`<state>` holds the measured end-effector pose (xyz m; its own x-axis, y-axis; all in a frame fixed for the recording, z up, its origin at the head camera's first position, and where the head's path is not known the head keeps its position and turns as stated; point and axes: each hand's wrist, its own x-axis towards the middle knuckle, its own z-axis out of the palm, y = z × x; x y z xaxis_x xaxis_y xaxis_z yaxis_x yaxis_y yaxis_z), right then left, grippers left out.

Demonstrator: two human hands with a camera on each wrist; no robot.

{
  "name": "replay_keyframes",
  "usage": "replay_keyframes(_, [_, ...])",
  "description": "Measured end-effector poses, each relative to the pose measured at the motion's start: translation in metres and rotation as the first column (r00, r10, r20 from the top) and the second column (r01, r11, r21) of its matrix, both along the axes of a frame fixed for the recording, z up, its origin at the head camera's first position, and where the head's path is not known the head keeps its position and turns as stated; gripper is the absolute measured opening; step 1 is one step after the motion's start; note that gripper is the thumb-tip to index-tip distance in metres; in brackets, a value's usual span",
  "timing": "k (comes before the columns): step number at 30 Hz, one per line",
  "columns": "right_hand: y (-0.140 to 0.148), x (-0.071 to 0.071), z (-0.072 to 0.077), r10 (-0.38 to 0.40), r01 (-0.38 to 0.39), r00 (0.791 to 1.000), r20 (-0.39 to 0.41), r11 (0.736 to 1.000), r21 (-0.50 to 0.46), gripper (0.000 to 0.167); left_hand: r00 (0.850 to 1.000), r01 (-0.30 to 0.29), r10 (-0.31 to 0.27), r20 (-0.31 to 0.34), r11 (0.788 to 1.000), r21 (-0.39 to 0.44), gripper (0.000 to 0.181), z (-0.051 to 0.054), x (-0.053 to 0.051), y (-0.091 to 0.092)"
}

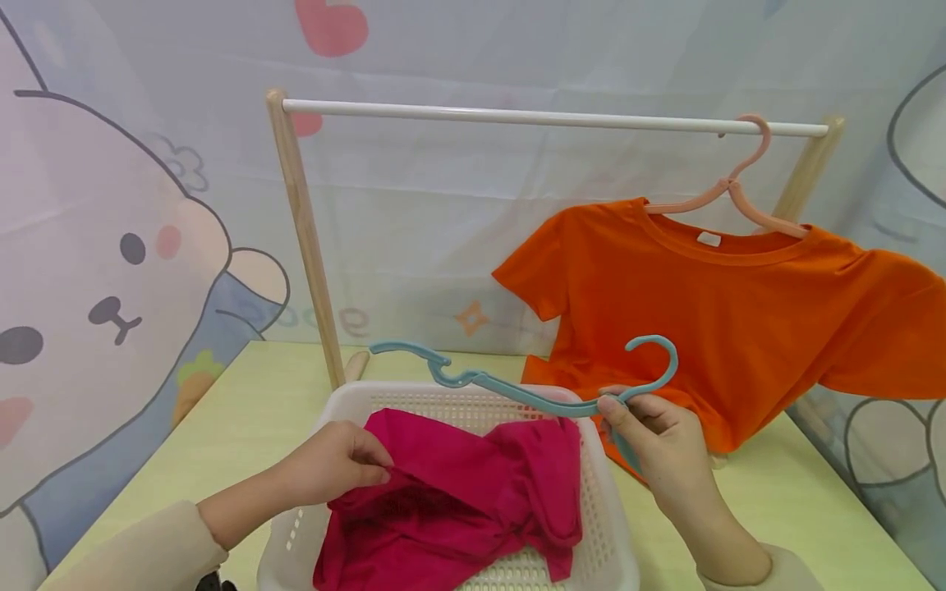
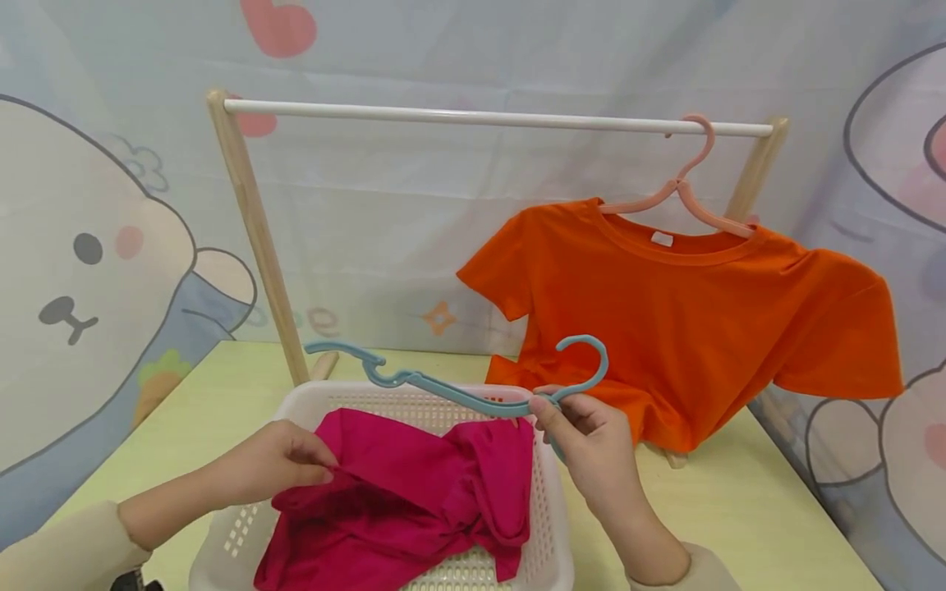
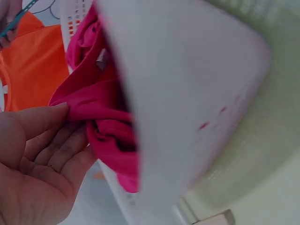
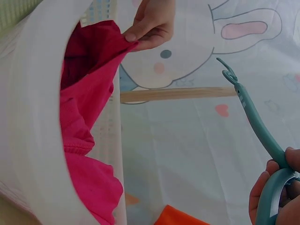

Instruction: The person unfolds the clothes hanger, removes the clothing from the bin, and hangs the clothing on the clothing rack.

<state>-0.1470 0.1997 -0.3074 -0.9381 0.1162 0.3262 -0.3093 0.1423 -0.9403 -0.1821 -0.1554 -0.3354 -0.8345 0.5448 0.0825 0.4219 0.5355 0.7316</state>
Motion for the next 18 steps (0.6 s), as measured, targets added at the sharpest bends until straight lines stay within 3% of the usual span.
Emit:
replay_keyframes(4, [0.0, 0.002, 0.0, 0.004, -0.004, 1.0, -0.005, 1.0, 0.0, 0.009, 1.0, 0.006, -0.007, 0.013, 1.0, 0.01, 0.009, 0.017, 0.001, 0.0])
replay_keyframes(12, [0.003, 0.004, 0.002, 0.011, -0.011, 1.0, 0.012, 1.0, -0.024, 0.008, 0.998, -0.058, 0.058, 0.006, 0.998, 0.021, 0.015, 0.058, -0.006, 0.005])
replay_keyframes(18, [0.004, 0.004, 0.002, 0.006, -0.006, 1.0, 0.007, 1.0, -0.014, 0.009, 0.996, -0.089, 0.089, -0.005, 0.996, 0.03, 0.017, 0.076, -0.013, 0.007])
